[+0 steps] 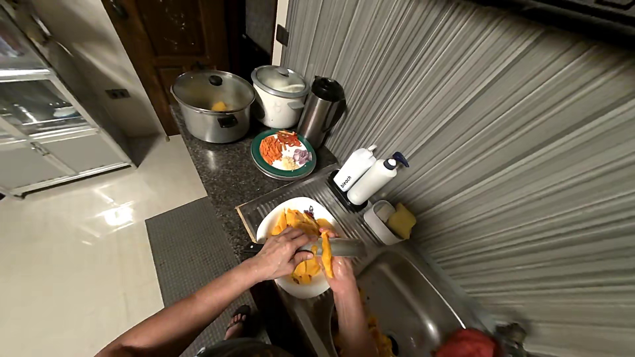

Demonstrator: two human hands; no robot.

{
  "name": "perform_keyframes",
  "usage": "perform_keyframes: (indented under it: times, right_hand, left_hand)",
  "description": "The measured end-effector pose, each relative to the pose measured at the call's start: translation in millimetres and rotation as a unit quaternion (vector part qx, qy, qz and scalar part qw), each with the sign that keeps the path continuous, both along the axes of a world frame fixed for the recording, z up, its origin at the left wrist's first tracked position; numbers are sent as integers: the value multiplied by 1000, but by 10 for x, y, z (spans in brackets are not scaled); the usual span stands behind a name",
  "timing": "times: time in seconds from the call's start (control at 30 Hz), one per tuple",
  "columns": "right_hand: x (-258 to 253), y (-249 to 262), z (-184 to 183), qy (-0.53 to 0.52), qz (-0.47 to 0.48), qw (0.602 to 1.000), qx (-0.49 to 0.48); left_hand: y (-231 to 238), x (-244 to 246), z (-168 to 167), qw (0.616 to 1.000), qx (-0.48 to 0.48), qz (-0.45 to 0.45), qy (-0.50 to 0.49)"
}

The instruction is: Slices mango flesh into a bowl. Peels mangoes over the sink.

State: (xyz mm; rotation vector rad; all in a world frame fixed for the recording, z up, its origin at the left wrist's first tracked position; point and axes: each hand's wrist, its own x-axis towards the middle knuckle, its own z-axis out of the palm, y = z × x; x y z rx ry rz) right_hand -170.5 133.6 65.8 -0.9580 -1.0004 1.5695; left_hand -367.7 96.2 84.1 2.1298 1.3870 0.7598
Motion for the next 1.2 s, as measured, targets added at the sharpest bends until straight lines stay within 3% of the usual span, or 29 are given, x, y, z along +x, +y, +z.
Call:
perform_keyframes:
  times: [0.13, 0.23, 0.33, 0.4, 0.5, 0.6, 0.7, 0.77, 0.83, 0.97, 1.2]
  right_hand:
    - [40, -61, 40, 39, 10, 996, -78]
    - [87, -36, 3, 201, 79, 958, -187]
    - [130, 22, -66, 356, 129, 885, -272]
    - [125, 45, -77, 420, 143, 842, -306]
    - [66, 49, -63, 442, 140, 827, -318]
    - [18, 49, -10, 426, 122, 842, -308]
    - [9, 69, 41, 367, 71, 879, -296]
    - [-20, 98, 91, 327, 23, 907, -265]
    - [-16, 158, 85, 321, 19, 920, -223]
    - [32, 288, 33, 373, 87, 907, -173]
    - [-51, 303, 156, 354, 25, 925, -133]
  left_hand:
    - [67, -107, -11, 1000, -9, 11, 11]
    - [119, -172, -12, 999, 26, 27, 24]
    - [149, -242, 65, 984, 150, 55, 73]
    - [154, -261, 131, 951, 269, 63, 140]
    - [154, -276, 263, 909, 348, 61, 222]
    - [149, -287, 318, 930, 288, 100, 206]
    - [16, -202, 293, 992, 57, 87, 64]
    - [-128, -79, 207, 995, -68, 40, -65]
    - [-292, 51, 110, 986, -125, 4, -114]
    - [-470, 179, -23, 990, -97, -7, -100]
    - [-540, 228, -258, 994, -18, 39, -102]
